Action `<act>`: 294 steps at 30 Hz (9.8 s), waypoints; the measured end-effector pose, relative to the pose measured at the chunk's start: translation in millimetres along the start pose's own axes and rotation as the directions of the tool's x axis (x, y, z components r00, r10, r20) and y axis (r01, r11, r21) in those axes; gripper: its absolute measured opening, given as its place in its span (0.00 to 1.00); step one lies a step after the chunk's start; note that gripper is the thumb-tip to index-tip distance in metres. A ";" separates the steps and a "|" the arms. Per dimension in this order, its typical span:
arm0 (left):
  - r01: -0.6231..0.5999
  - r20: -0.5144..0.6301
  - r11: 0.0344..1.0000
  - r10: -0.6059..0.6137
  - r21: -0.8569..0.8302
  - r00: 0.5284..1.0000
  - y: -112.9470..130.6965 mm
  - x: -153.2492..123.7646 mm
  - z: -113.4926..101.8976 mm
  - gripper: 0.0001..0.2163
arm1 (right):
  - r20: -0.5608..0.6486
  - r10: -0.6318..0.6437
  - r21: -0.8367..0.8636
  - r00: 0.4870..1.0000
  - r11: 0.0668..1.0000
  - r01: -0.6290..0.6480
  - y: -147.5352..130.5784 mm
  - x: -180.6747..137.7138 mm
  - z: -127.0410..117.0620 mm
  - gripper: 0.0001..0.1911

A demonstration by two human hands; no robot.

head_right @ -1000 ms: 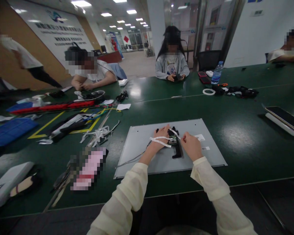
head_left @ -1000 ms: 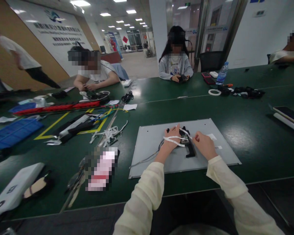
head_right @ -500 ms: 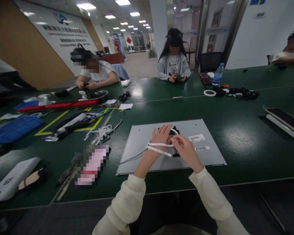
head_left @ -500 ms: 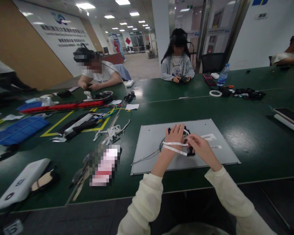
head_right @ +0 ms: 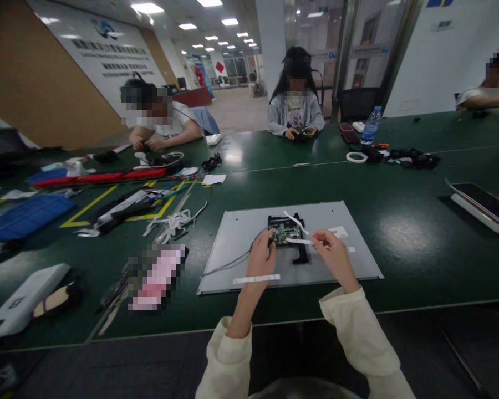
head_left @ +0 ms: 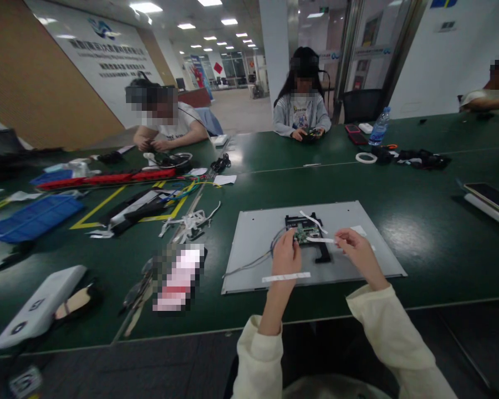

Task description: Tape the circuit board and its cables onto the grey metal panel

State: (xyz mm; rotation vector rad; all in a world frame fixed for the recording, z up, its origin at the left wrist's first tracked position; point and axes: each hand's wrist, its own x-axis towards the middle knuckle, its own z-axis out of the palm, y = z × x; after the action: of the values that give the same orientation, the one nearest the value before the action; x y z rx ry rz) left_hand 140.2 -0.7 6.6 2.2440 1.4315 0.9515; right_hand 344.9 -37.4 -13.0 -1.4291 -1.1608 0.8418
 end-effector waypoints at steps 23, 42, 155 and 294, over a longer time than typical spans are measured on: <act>-0.157 0.238 0.931 0.078 0.330 0.968 36.8 -51.4 39.7 0.23 | -0.006 -0.259 -0.806 0.966 0.573 0.149 15.0 -11.0 23.3 0.08; -0.117 0.253 0.953 0.044 0.281 0.967 38.4 -52.7 32.7 0.26 | 0.000 -0.317 -0.450 0.949 0.847 0.283 7.5 -50.2 8.2 0.14; -0.137 0.347 0.916 -0.003 0.376 0.938 -45.2 -14.0 -66.2 0.21 | 0.450 -0.407 -0.713 0.795 0.373 0.594 -36.3 3.8 127.9 0.08; 0.059 -0.216 0.986 -0.024 0.156 0.976 -35.6 -10.6 -41.6 0.13 | -0.634 -0.033 -0.701 0.772 0.447 -0.556 64.0 121.4 -75.4 0.46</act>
State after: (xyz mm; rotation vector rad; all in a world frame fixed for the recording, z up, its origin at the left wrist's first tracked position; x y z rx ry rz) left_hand 84.8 2.3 12.5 2.2703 1.6970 1.1295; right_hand 462.7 58.9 -50.0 -2.5756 -0.8615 -0.1427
